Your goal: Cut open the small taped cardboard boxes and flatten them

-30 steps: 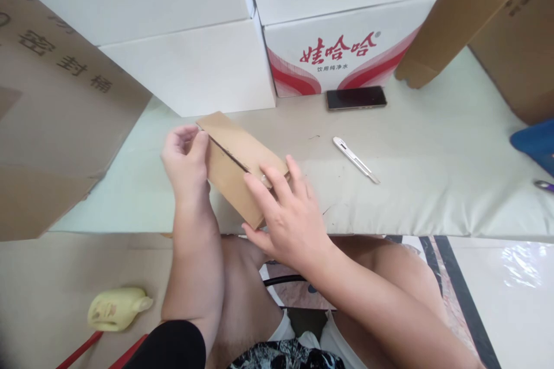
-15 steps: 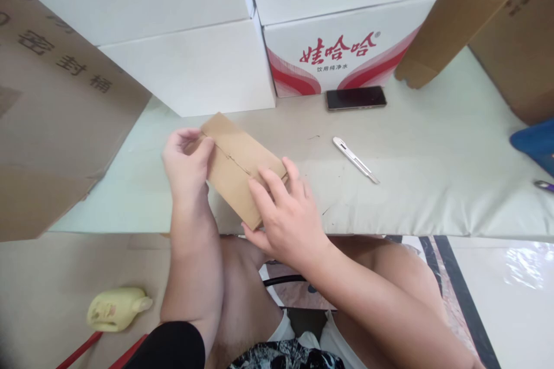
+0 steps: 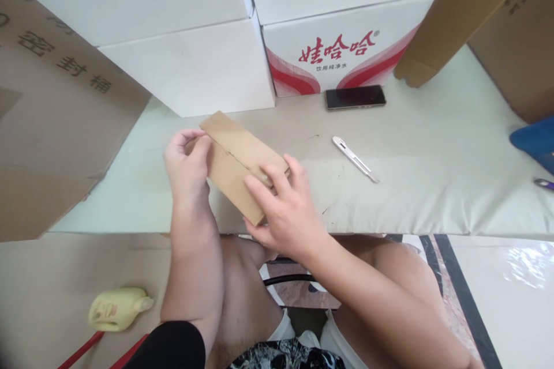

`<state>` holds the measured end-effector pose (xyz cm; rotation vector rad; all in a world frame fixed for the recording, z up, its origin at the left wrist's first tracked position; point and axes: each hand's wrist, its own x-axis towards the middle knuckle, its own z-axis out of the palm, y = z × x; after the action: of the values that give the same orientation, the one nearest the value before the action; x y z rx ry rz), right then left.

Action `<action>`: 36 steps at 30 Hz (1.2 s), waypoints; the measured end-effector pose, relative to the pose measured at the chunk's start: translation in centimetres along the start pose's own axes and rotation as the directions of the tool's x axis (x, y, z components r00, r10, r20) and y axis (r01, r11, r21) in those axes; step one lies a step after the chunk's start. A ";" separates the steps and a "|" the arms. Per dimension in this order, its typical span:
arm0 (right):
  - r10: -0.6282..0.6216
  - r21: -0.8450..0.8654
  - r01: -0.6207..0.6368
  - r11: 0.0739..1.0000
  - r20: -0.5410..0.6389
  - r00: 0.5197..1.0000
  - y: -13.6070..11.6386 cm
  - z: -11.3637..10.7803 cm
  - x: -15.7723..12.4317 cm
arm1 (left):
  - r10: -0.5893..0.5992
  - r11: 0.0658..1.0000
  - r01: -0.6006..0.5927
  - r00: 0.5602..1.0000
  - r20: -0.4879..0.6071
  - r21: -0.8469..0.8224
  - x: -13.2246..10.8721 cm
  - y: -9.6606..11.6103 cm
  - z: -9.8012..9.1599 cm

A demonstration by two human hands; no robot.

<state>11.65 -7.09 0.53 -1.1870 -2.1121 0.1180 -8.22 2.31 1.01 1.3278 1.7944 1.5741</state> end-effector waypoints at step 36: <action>0.550 0.621 -0.757 0.202 0.568 0.613 7.1 2.5 -0.4 | -0.151 0.908 0.151 0.988 0.030 -0.391 0.4 0.2 -0.1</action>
<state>15.33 -2.69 -4.37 -1.3592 -1.1488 1.5774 -8.41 2.56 1.32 0.9748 1.4391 1.7310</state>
